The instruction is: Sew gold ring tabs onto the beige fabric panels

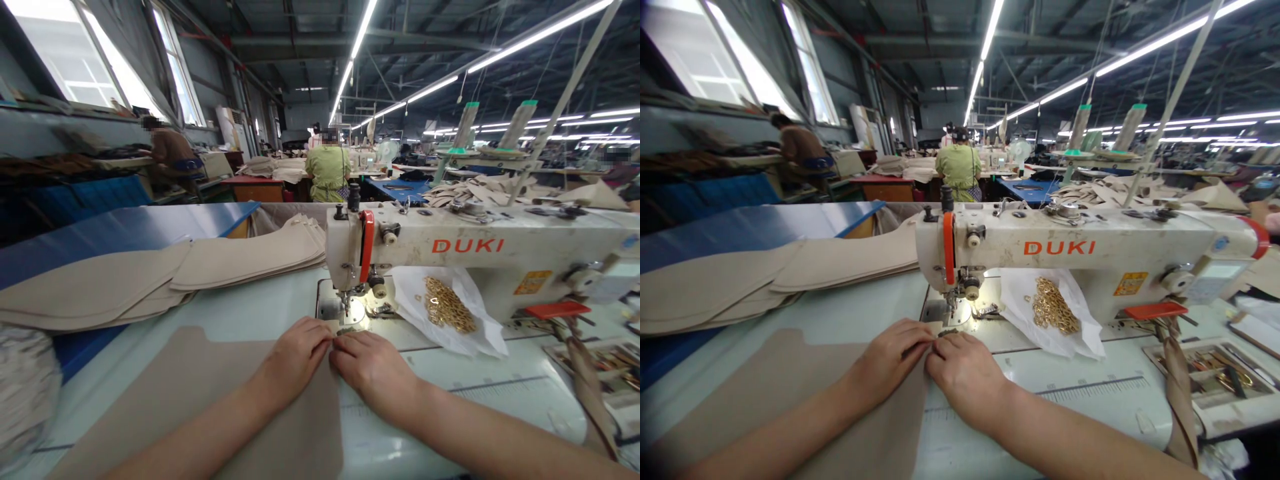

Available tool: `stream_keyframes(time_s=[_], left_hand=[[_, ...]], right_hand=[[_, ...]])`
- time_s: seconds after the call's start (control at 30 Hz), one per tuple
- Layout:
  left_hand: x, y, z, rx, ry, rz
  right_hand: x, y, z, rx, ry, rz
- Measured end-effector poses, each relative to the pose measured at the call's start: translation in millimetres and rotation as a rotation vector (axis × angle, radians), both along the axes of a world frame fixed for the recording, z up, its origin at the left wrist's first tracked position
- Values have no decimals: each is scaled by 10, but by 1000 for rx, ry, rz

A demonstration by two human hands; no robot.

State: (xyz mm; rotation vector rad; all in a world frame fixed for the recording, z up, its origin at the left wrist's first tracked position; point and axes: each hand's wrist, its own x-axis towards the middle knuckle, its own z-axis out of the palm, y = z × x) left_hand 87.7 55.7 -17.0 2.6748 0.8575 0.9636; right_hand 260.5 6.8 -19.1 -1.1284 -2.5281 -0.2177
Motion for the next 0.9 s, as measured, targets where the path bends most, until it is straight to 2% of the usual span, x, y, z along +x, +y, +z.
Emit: stream_keyframes(time_s=[0.2,0.43,0.67,0.9], left_hand=[[5,-11,7,-22,-7,14],[56,13,2,-36,25,51],[232,210,-18,10,-13,41],[313,377,-22,2,-9,31]], right_hand=[[-29,-24,71,-36,-46,-20],[32,51,77,-42,-106,59],[212,203,93,-67,-130,30],[275,314,50,-79,-84,-17]])
